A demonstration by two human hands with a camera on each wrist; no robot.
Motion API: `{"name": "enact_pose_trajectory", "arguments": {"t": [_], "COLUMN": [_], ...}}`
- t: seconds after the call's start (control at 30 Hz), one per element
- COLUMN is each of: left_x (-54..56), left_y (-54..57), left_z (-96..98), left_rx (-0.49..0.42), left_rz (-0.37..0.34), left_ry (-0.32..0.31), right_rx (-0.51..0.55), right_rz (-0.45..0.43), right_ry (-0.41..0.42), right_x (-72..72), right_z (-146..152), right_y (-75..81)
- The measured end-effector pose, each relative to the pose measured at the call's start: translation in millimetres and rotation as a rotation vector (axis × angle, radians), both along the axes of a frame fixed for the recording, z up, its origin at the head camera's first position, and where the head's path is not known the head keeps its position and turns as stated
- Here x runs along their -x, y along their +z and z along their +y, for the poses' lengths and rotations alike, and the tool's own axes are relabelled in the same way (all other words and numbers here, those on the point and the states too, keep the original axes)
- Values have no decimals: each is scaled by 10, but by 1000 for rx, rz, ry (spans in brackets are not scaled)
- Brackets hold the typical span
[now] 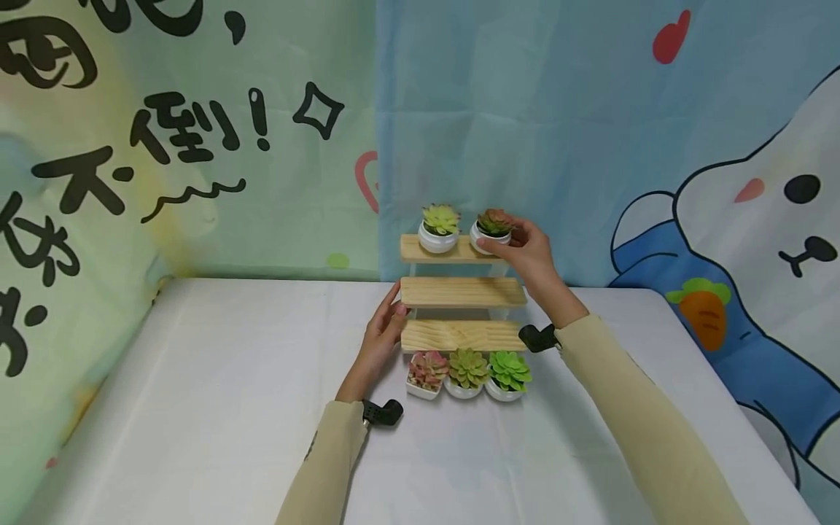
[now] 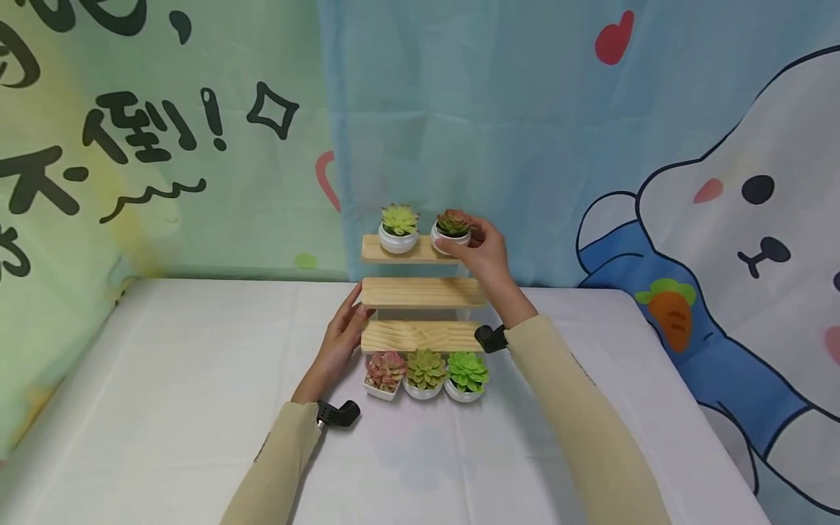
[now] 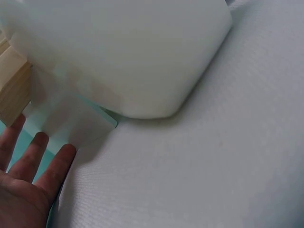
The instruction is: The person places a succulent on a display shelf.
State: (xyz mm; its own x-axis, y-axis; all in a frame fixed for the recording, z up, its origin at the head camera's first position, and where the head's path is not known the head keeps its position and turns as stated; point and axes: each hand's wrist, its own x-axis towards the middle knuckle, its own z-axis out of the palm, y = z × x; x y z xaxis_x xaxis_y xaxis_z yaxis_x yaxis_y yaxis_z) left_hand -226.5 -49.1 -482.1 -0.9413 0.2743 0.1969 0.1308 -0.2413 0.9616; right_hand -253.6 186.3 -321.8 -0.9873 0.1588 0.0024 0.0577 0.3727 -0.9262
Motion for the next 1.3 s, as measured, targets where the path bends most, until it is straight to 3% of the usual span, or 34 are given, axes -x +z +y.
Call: {"name": "enact_pose_trajectory", "arguments": {"t": [0.4, 0.7, 1.1, 1.3], "left_x": [-24, -37, -57, -38], "left_y": [11, 14, 10, 26], "left_z": [14, 8, -5, 4], "left_rx": [-1, 12, -9, -3], "left_rz": [-14, -11, -22, -12], "left_ry": [3, -2, -16, -18], "right_rx": [-10, 20, 66, 107], "right_rz": [-8, 26, 85, 79], "right_ry": [-10, -44, 92, 107], "right_x": [-17, -139, -332, -481], "right_z": [11, 41, 191, 259], "right_y": [-25, -51, -95, -74]}}
